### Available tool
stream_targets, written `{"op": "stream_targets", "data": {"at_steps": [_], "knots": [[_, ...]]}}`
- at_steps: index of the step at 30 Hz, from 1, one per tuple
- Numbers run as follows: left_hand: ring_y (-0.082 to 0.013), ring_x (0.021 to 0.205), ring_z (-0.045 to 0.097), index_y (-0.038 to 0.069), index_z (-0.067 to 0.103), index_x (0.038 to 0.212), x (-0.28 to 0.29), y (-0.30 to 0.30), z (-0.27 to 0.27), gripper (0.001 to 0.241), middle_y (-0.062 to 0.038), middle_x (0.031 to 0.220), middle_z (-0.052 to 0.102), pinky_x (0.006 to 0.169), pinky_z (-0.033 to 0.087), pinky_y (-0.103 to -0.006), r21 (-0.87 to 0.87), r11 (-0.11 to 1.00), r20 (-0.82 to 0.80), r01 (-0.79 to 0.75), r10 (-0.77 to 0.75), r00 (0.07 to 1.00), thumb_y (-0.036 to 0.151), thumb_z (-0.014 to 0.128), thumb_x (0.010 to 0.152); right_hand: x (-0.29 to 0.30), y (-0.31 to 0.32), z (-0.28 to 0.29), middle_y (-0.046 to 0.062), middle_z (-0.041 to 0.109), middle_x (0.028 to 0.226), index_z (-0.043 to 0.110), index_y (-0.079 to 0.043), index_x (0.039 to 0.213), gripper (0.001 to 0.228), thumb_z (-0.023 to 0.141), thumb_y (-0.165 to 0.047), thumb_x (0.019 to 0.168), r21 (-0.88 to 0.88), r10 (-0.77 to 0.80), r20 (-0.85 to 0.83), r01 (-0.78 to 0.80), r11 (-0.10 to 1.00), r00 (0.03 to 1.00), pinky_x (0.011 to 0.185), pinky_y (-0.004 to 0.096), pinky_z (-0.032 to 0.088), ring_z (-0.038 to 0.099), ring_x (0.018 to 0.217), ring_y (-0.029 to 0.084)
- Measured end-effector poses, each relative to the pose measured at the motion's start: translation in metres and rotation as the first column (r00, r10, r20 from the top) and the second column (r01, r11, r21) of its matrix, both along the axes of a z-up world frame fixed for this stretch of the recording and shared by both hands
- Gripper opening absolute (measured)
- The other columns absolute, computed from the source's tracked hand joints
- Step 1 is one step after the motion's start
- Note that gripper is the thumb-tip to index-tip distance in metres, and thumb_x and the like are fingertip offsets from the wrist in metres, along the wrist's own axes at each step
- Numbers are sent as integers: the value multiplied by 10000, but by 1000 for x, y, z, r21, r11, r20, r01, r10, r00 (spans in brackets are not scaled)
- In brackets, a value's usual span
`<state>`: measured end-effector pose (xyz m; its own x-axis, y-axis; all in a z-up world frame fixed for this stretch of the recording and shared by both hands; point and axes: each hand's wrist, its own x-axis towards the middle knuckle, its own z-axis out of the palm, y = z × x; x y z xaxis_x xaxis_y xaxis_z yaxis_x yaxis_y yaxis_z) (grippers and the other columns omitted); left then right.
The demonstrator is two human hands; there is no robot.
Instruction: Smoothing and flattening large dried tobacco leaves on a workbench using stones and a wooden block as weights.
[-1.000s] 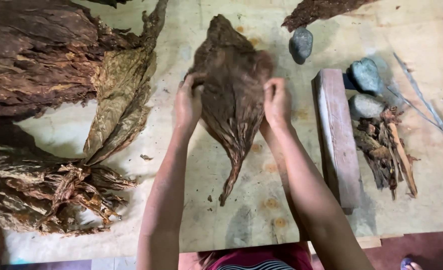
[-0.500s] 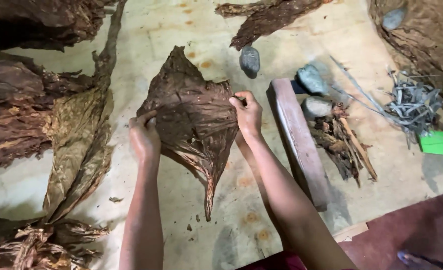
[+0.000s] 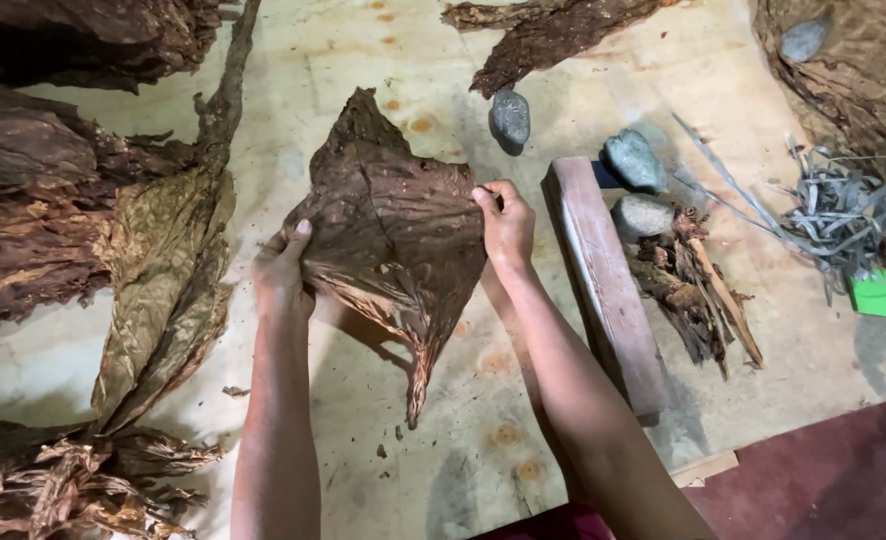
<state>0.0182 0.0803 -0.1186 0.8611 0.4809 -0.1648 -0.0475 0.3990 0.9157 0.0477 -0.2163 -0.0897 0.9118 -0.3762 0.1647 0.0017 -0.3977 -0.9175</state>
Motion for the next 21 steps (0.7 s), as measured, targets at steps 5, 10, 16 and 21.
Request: {"op": "stream_targets", "data": {"at_steps": [5,10,16,21], "knots": [[-233,793,691,40,645,953,-21,-22,50,224,-110,832,675,680,585,-337,108,989,22,-104,102,995,213,751,860,9,-7,-12,95,717,827,700,-215,949,167,728,-336,836,-17,-34,63,35,999,997,728,389,536,684,797,274],[-246,976,672,467,640,979,-10,4,39,240,95,1052,690,847,508,-396,727,682,-412,82,337,846,665,558,872,13,-11,-22,166,694,848,701,-153,946,177,710,-306,857,-60,26,129,-18,998,991,729,449,510,659,830,376],[-359,926,676,248,673,1054,-44,-10,75,281,-131,918,696,825,544,-489,916,364,-277,168,273,921,479,565,935,6,-12,-18,19,704,780,708,-308,943,171,717,-456,859,-427,9,16,-1,904,1000,719,399,530,677,809,275],[-299,887,703,210,696,968,-17,7,38,314,-81,878,716,785,549,-420,814,567,-270,130,170,948,505,617,893,0,-11,-17,74,662,658,690,-221,853,411,630,-620,936,-586,30,72,18,810,997,674,422,534,680,686,307]]}}
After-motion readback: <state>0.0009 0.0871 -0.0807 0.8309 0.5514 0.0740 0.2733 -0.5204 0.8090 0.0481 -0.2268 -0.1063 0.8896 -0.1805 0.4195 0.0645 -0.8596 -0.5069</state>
